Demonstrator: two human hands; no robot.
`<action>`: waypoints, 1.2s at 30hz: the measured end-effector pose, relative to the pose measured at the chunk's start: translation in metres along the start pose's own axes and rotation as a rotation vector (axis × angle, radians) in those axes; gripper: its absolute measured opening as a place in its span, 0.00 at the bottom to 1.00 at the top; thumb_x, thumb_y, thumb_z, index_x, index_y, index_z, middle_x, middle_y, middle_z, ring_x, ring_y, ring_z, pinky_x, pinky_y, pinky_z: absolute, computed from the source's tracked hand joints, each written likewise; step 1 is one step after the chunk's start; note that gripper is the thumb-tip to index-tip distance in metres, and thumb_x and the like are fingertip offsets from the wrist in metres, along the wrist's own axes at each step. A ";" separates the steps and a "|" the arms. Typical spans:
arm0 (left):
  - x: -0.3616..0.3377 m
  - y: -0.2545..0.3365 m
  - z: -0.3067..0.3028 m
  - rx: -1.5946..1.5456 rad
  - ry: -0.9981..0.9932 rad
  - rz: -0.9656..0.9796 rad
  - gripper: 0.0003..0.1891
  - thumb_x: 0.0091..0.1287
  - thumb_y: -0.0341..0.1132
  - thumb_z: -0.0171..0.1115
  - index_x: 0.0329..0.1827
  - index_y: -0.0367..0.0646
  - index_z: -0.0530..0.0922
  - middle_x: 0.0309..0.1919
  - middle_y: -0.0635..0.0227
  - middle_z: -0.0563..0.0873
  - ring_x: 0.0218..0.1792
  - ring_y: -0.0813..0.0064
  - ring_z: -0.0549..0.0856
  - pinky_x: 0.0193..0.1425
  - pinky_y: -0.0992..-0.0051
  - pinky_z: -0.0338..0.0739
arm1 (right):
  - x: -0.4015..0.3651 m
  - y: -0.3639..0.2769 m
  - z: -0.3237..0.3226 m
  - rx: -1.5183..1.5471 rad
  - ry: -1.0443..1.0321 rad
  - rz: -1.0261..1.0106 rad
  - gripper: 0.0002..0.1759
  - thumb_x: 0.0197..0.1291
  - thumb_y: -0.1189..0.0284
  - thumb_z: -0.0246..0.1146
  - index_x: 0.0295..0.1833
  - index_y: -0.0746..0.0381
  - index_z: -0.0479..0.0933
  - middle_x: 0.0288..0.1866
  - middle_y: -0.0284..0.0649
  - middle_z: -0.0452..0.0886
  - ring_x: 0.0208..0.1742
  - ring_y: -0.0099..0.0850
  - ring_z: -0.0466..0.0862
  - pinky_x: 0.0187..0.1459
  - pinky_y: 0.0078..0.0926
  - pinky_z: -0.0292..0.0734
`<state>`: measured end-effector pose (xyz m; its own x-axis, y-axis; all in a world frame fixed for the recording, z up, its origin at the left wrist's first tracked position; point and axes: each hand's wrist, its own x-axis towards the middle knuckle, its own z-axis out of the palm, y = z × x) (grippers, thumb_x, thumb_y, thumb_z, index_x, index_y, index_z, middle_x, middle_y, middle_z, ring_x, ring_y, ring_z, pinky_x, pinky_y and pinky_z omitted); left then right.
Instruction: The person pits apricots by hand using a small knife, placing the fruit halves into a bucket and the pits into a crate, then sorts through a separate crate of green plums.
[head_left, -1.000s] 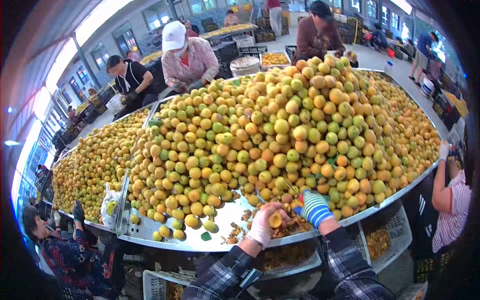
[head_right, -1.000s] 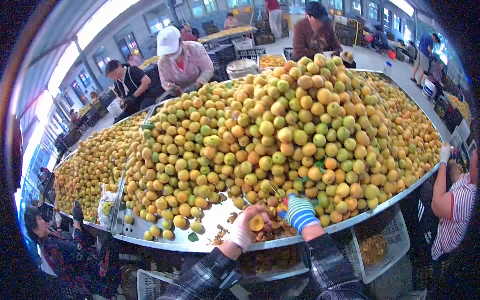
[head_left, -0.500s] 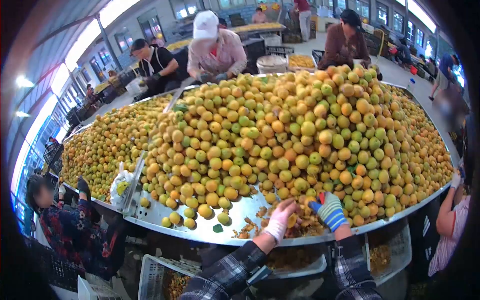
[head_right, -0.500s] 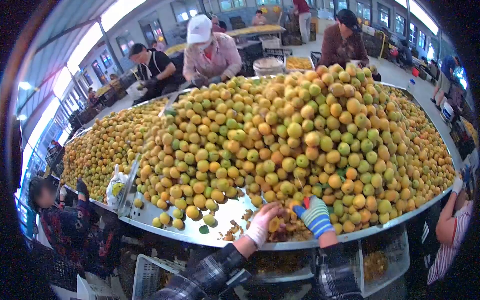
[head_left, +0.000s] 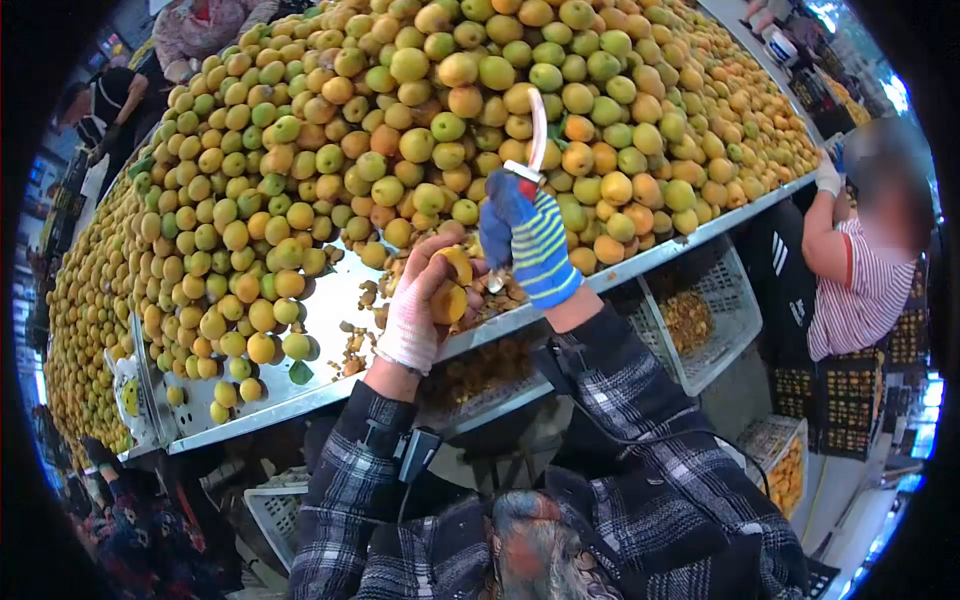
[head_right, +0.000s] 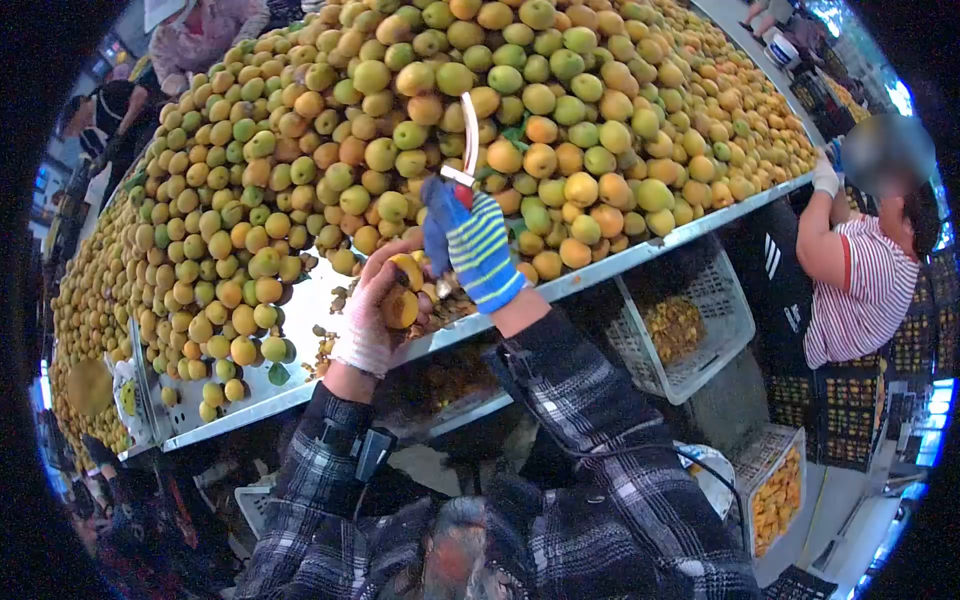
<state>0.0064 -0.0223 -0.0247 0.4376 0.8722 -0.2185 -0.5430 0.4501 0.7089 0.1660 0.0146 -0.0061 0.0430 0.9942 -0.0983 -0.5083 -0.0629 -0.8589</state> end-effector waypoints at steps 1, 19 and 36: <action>0.000 -0.004 0.004 -0.003 -0.005 -0.017 0.23 0.72 0.43 0.50 0.66 0.42 0.63 0.45 0.53 0.80 0.29 0.66 0.84 0.31 0.73 0.79 | -0.004 -0.009 0.003 0.160 -0.017 0.023 0.22 0.61 0.54 0.65 0.22 0.56 0.70 0.13 0.29 0.68 0.13 0.19 0.68 0.14 0.18 0.61; -0.003 -0.021 0.030 0.071 -0.089 -0.046 0.24 0.72 0.47 0.51 0.64 0.42 0.64 0.27 0.62 0.79 0.23 0.69 0.81 0.27 0.75 0.74 | -0.015 -0.022 0.011 -0.148 0.271 -0.504 0.18 0.62 0.62 0.65 0.22 0.57 0.73 0.15 0.23 0.70 0.18 0.12 0.67 0.19 0.19 0.58; 0.000 -0.030 0.041 0.177 0.097 0.053 0.21 0.73 0.45 0.48 0.62 0.42 0.66 0.34 0.66 0.79 0.26 0.75 0.80 0.26 0.76 0.77 | -0.004 -0.005 0.009 -0.163 0.295 -0.276 0.19 0.65 0.58 0.62 0.24 0.55 0.71 0.14 0.26 0.69 0.15 0.16 0.67 0.17 0.21 0.58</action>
<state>0.0518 -0.0431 -0.0185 0.3361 0.9119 -0.2356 -0.4250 0.3701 0.8261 0.1604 0.0123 0.0036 0.4146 0.9096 0.0271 -0.3022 0.1657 -0.9387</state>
